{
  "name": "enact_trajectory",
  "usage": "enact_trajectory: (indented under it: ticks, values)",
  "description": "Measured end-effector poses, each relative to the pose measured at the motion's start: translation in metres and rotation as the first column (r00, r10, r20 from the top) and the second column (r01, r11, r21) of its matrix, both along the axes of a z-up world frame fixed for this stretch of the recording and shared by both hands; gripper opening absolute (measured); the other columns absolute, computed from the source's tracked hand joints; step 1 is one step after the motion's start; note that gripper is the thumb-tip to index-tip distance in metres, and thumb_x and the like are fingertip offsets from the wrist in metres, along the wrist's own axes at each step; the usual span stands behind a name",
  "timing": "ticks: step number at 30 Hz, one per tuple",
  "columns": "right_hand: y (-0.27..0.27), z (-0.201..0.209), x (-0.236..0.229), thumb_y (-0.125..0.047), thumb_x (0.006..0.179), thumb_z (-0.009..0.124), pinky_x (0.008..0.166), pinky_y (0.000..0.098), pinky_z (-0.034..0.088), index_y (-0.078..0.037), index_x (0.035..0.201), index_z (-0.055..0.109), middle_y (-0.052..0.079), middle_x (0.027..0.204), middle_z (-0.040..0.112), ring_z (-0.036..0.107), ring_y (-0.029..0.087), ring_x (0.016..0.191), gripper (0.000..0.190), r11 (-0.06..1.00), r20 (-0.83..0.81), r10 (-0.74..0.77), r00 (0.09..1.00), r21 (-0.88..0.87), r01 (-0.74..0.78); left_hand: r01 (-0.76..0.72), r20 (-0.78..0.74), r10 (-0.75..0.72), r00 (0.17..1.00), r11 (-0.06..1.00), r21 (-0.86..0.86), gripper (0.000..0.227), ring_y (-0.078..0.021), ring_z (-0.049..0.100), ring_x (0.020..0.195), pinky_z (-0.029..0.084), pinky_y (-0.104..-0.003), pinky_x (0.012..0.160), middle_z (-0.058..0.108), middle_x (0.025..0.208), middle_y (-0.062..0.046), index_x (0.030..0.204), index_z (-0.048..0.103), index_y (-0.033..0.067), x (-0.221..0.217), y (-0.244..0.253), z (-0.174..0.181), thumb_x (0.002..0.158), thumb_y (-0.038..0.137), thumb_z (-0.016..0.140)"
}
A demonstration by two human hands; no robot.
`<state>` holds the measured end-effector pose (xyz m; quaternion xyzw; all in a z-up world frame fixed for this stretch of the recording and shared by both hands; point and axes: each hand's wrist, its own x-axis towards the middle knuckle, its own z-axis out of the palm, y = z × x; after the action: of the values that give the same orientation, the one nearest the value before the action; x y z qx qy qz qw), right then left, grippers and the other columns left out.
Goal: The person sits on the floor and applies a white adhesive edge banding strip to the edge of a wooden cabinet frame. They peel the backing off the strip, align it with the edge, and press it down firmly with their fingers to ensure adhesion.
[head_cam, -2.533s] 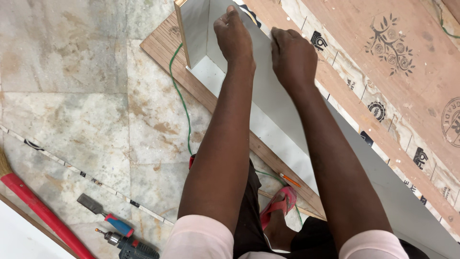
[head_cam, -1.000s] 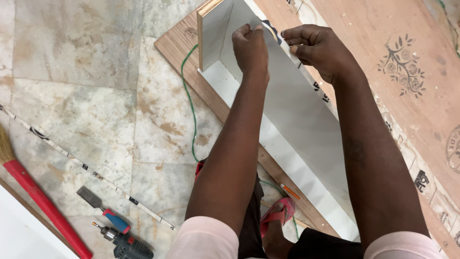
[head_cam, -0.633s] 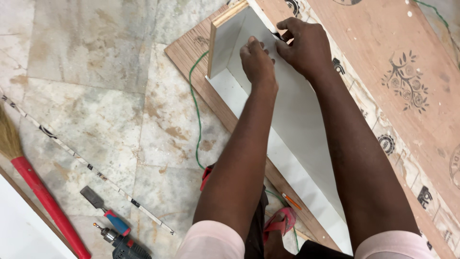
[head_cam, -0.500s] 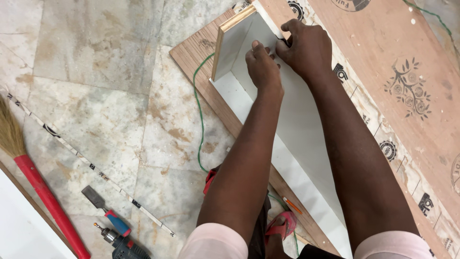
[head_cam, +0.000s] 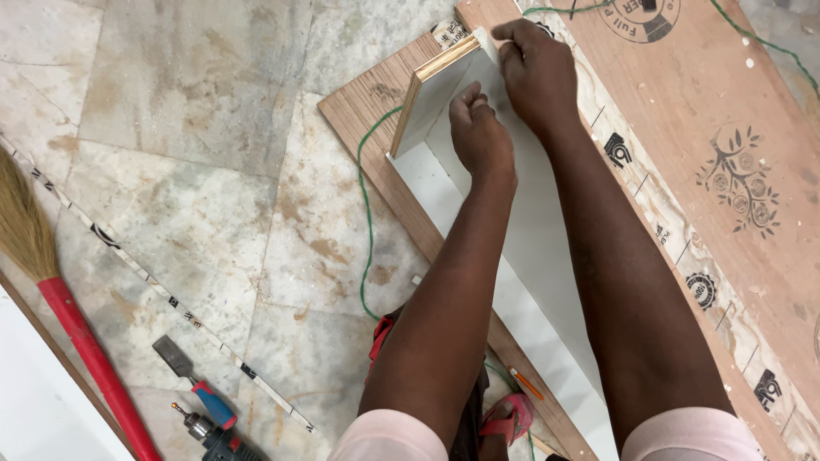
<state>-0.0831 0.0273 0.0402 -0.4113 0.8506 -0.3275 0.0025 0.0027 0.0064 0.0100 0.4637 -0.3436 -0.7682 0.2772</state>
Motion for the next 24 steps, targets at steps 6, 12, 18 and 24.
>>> enact_trajectory:
  ticks: [6,12,18,24]
  values:
    - [-0.003,-0.003,-0.019,0.004,0.09,0.051,0.082,0.0313,0.059,-0.002,0.119,0.075,0.005,0.112,0.067,0.067,0.013,0.096,0.038,0.983,0.661,0.052,0.748,-0.166,0.078,0.046,0.048,-0.031,0.998,0.937,-0.346,0.052,-0.0254,0.054,0.135,0.044,-0.04,0.109,0.053,0.146,-0.013,0.146,0.053,0.0086,-0.003,-0.006,0.005,0.095,0.007,0.042]
    - [0.004,0.014,-0.012,0.002,0.089,0.052,0.079,0.0317,0.058,-0.007,0.115,0.074,0.003,0.103,0.076,0.069,0.013,0.089,0.035,0.994,0.763,-0.056,0.644,-0.02,0.11,0.014,0.031,-0.003,1.0,0.929,-0.369,0.048,-0.0254,0.061,0.127,0.048,-0.038,0.106,0.056,0.143,-0.013,0.142,0.057,0.0058,-0.006,-0.019,0.001,0.096,0.008,0.044]
    - [0.042,0.011,-0.015,-0.001,0.099,0.055,0.076,0.0364,0.054,-0.002,0.104,0.071,0.01,0.097,0.071,0.064,0.017,0.083,0.017,0.993,0.72,-0.119,0.683,0.095,0.072,-0.066,-0.083,0.046,0.995,0.967,-0.247,0.04,-0.0241,0.064,0.119,0.054,-0.041,0.097,0.061,0.135,-0.014,0.134,0.056,0.0025,-0.003,-0.024,-0.008,0.095,0.009,0.045]
    - [0.08,0.03,0.019,-0.001,0.101,0.047,0.081,0.0386,0.06,-0.006,0.127,0.061,0.011,0.105,0.075,0.074,0.021,0.091,0.03,0.986,0.371,-0.126,0.92,0.148,0.075,0.145,0.294,0.234,0.927,0.499,-0.855,0.037,-0.0264,0.059,0.124,0.05,-0.042,0.103,0.065,0.127,-0.008,0.128,0.059,0.0087,0.008,-0.04,0.006,0.092,0.017,0.065]
